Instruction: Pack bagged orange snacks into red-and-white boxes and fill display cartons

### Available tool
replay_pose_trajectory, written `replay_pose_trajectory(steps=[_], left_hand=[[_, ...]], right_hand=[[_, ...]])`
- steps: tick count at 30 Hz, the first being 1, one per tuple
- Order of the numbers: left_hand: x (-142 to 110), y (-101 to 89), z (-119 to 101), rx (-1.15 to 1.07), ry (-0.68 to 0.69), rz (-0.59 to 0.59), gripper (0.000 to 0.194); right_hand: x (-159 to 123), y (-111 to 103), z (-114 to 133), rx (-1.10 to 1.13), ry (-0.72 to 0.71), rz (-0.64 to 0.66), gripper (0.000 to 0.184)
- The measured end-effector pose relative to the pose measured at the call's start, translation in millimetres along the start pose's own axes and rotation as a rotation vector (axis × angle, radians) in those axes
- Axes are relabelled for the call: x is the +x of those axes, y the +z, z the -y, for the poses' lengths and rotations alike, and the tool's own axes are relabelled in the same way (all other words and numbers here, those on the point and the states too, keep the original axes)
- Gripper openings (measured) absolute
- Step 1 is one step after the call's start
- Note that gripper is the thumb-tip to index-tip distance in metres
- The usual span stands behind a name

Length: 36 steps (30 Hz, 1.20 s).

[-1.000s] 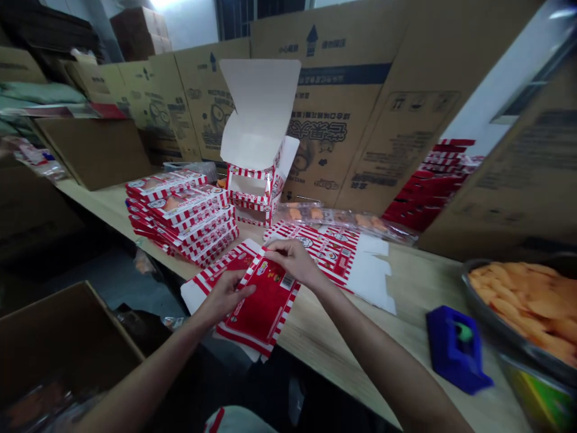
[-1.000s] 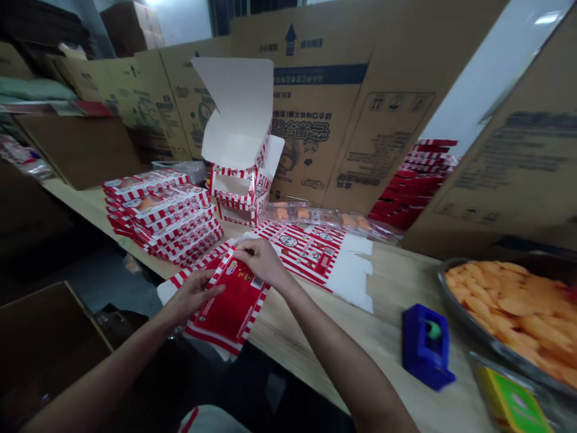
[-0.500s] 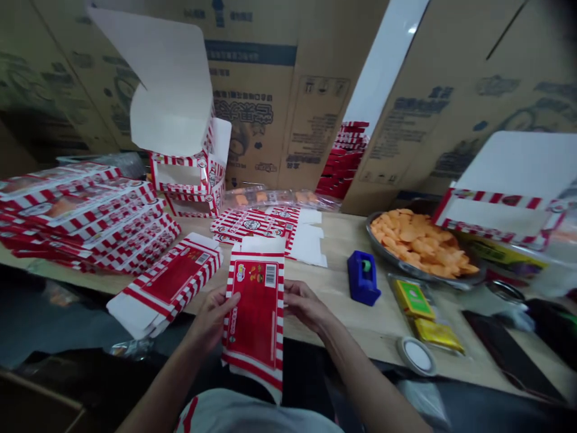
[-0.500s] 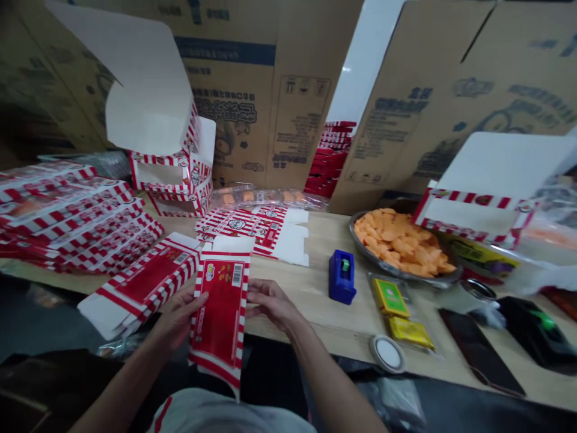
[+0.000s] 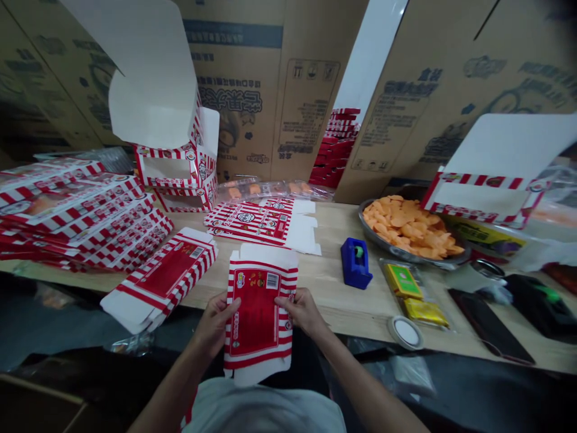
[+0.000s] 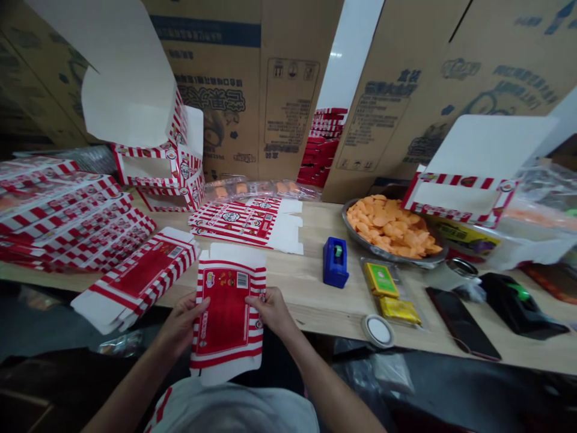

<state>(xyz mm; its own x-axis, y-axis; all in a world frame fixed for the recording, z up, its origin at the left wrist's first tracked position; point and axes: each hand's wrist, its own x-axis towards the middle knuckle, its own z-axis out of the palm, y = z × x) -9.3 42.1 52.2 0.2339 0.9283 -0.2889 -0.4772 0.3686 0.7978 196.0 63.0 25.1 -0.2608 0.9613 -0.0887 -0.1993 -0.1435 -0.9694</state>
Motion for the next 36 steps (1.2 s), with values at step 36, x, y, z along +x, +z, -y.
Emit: replay_pose_trajectory(steps=[36], left_hand=[[29.8,-19.9,8.2,0.31,-0.06,0.121,0.047]], right_hand=[[-21.9,-24.8,-10.0,-0.165,-0.022,-0.14,0.028]])
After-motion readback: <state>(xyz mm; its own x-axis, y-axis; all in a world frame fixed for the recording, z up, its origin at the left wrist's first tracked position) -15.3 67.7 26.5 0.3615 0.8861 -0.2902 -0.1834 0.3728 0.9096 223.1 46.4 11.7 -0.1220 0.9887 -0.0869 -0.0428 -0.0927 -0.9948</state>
